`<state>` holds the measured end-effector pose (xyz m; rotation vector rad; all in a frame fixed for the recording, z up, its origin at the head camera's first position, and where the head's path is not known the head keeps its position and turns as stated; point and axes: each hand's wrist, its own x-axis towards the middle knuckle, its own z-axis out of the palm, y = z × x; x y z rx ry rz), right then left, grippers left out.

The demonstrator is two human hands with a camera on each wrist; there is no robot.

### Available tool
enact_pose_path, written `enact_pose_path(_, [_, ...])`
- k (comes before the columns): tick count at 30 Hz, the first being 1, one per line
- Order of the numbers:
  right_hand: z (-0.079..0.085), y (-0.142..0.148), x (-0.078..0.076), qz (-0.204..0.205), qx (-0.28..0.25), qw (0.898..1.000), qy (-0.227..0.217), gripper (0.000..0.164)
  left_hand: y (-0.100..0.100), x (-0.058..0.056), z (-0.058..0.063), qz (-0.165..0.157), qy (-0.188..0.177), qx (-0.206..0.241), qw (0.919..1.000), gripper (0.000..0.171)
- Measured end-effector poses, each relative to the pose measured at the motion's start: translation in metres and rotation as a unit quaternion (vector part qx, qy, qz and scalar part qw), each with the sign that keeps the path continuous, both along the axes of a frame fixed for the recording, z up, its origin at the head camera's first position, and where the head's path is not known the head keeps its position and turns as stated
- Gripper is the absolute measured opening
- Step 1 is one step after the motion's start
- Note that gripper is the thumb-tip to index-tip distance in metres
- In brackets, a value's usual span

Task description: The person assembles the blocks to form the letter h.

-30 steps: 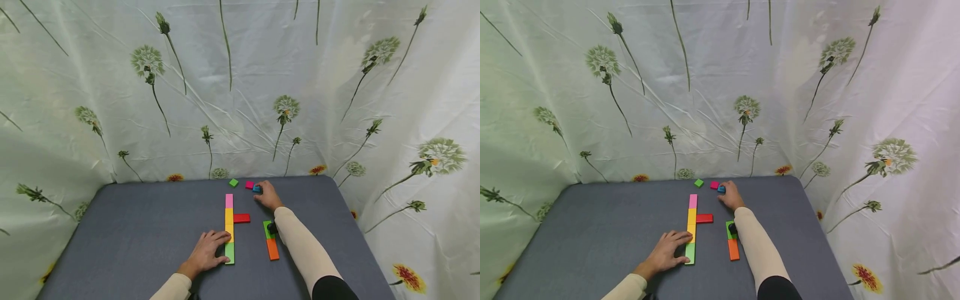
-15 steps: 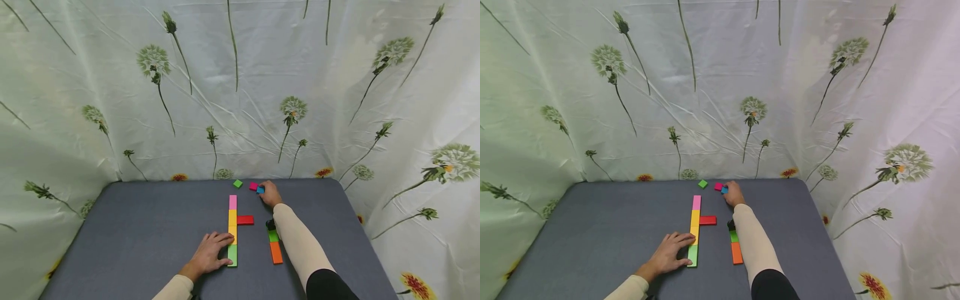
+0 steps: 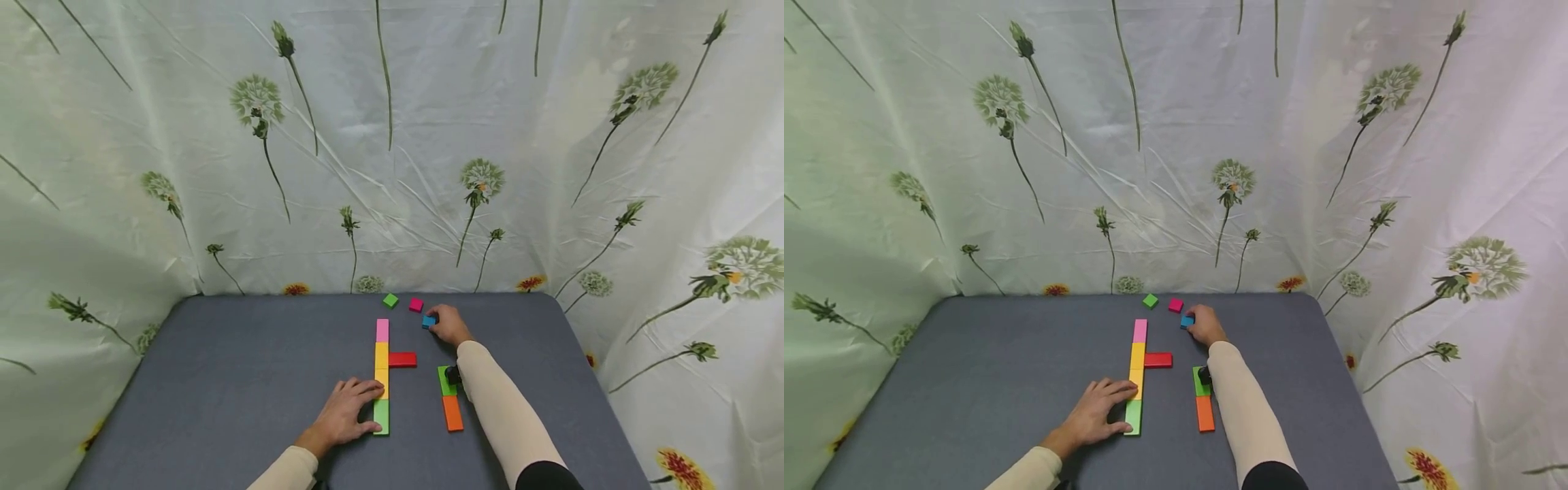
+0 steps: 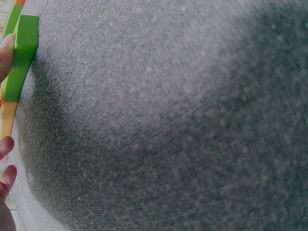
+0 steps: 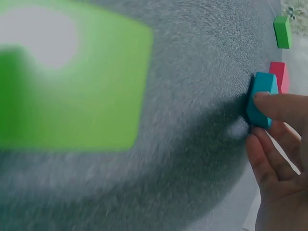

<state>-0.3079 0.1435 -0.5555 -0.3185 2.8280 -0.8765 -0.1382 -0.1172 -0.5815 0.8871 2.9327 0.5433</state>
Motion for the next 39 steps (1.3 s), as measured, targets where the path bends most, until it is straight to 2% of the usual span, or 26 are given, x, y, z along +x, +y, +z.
enact_pose_path(4, [0.004,0.006,0.008,0.025,-0.007,1.0,-0.015,0.027,0.001,0.001,-0.001,-0.003,-0.001,0.001,1.0,0.062])
enact_pose_path(7, [0.005,0.009,0.012,0.063,-0.013,0.998,0.004,0.025,0.0,0.001,-0.003,-0.003,0.01,0.001,0.9999,0.062])
enact_pose_path(11, [0.007,0.01,0.02,0.087,-0.02,0.996,0.002,0.025,-0.003,0.0,-0.003,-0.001,0.02,0.003,0.9998,0.062])
enact_pose_path(14, [0.011,0.007,0.03,0.077,-0.018,0.997,-0.016,0.027,-0.005,-0.001,-0.002,0.001,0.01,0.003,0.9999,0.062])
enact_pose_path(18, [0.014,0.002,0.042,0.079,0.004,0.997,-0.005,0.027,-0.005,-0.003,-0.001,0.007,-0.007,0.0,0.9999,0.063])
enact_pose_path(26, [0.007,0.004,0.062,0.084,0.007,0.996,-0.02,0.027,-0.001,-0.002,0.002,0.009,-0.017,-0.01,0.9998,0.064])
enact_pose_path(30, [0.003,0.004,0.068,0.091,0.005,0.996,-0.024,0.027,0.0,-0.001,0.001,0.007,-0.01,-0.01,0.9999,0.065])
enact_pose_path(39, [-0.003,0.0,0.072,0.088,-0.001,0.996,-0.01,0.027,0.001,-0.001,0.001,0.01,-0.019,-0.018,0.9996,0.065])
